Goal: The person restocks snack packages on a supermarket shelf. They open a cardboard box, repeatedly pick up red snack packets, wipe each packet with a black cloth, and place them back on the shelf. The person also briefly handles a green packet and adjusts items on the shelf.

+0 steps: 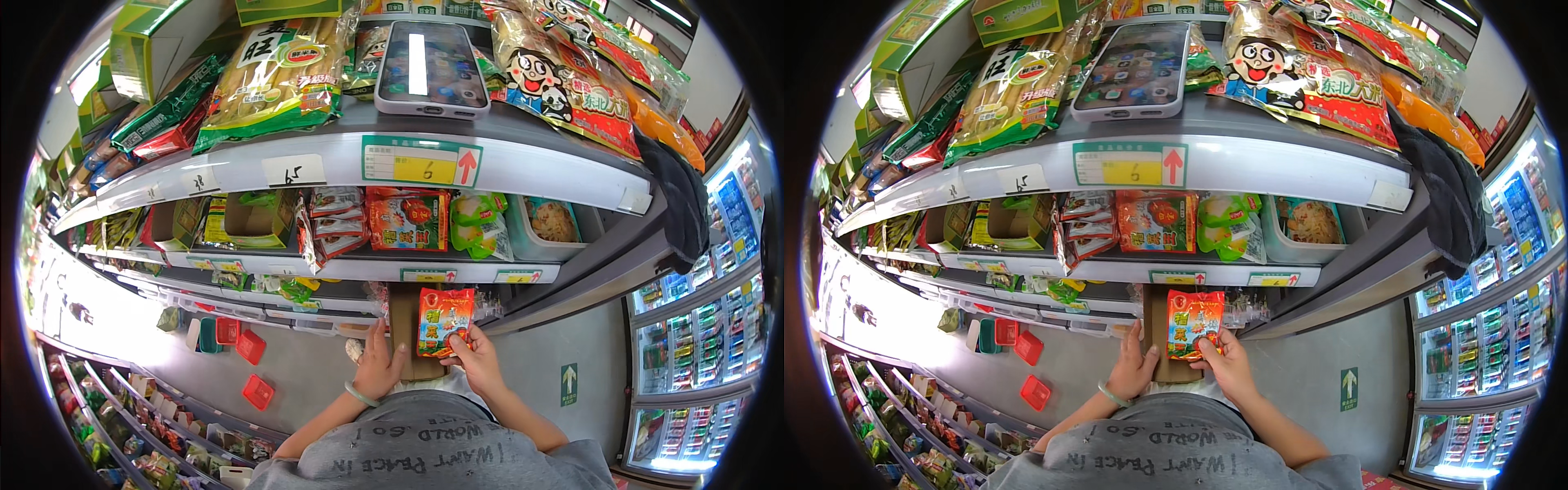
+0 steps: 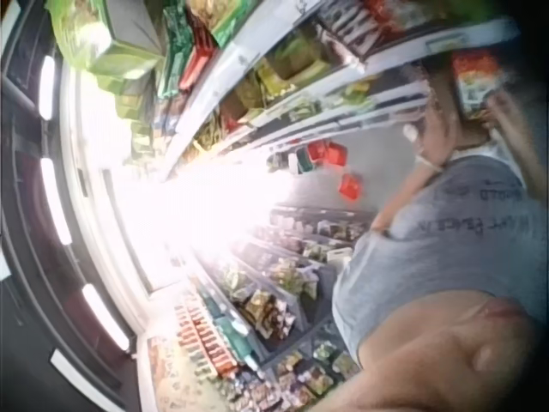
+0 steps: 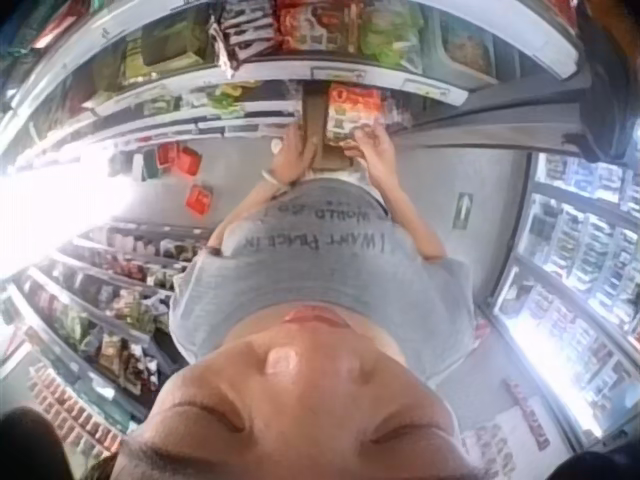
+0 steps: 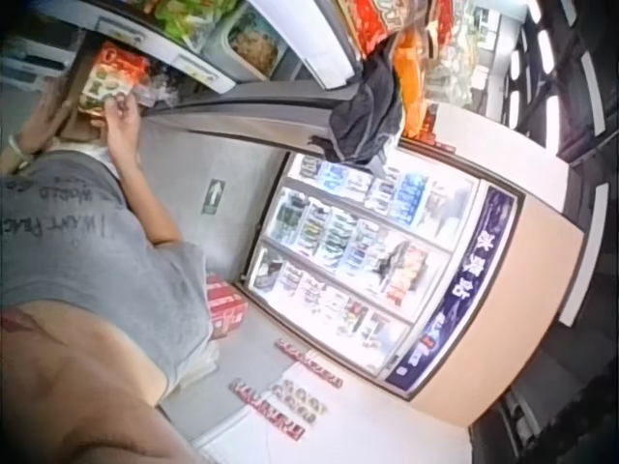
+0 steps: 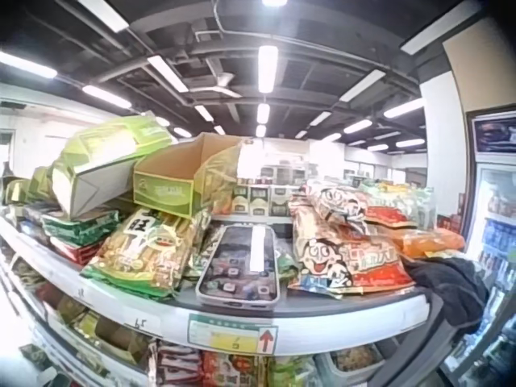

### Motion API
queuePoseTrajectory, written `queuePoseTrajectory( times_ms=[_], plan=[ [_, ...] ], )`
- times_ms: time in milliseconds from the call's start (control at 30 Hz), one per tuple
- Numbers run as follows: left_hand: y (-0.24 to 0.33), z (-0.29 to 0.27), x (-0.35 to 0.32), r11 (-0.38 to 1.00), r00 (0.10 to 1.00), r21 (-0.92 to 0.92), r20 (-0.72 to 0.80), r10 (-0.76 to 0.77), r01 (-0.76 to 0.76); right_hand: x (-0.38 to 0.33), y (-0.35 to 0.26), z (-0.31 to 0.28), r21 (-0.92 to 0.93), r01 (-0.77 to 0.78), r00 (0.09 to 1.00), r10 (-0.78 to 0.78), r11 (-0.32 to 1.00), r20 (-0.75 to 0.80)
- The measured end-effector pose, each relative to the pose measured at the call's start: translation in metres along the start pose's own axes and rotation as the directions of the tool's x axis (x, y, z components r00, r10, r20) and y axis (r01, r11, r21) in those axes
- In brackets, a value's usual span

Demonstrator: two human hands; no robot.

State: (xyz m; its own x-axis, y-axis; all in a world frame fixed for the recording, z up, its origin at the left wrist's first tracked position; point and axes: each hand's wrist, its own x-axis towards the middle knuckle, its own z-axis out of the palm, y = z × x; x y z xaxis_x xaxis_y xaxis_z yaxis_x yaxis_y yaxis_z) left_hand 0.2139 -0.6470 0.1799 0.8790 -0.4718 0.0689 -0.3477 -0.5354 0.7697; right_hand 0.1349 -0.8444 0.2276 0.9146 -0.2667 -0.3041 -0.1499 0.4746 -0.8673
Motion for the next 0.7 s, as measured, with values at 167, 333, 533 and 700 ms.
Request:
queuePoseTrajectory(
  times_ms=[167, 333, 533, 700],
  plan=[
    [0.03, -0.028, 0.011, 0.951, 0.988, -0.281, -0.118, 0.1, -0.13, -0.001, 0.004, 0.004, 0.013, -0.025, 0.998, 0.024, 1.0, 0.052],
    [0.044, -0.023, 0.024, 0.501, 0.971, -0.836, 0.149, -0.185, 0.223, -0.001, 0.008, 0.014, 0.011, -0.068, 0.989, 0.066, 0.998, 0.132],
    [0.046, -0.023, 0.023, 0.432, 0.97, -0.892, 0.032, -0.241, 0.136, -0.003, -0.012, 0.02, -0.066, -0.25, 0.936, 0.258, 0.966, 0.238],
    [0.05, -0.029, 0.021, 0.251, 0.943, -0.953, 0.082, -0.323, 0.169, 0.0, -0.009, 0.018, -0.056, -0.207, 0.929, 0.214, 0.977, 0.301]
  ],
)
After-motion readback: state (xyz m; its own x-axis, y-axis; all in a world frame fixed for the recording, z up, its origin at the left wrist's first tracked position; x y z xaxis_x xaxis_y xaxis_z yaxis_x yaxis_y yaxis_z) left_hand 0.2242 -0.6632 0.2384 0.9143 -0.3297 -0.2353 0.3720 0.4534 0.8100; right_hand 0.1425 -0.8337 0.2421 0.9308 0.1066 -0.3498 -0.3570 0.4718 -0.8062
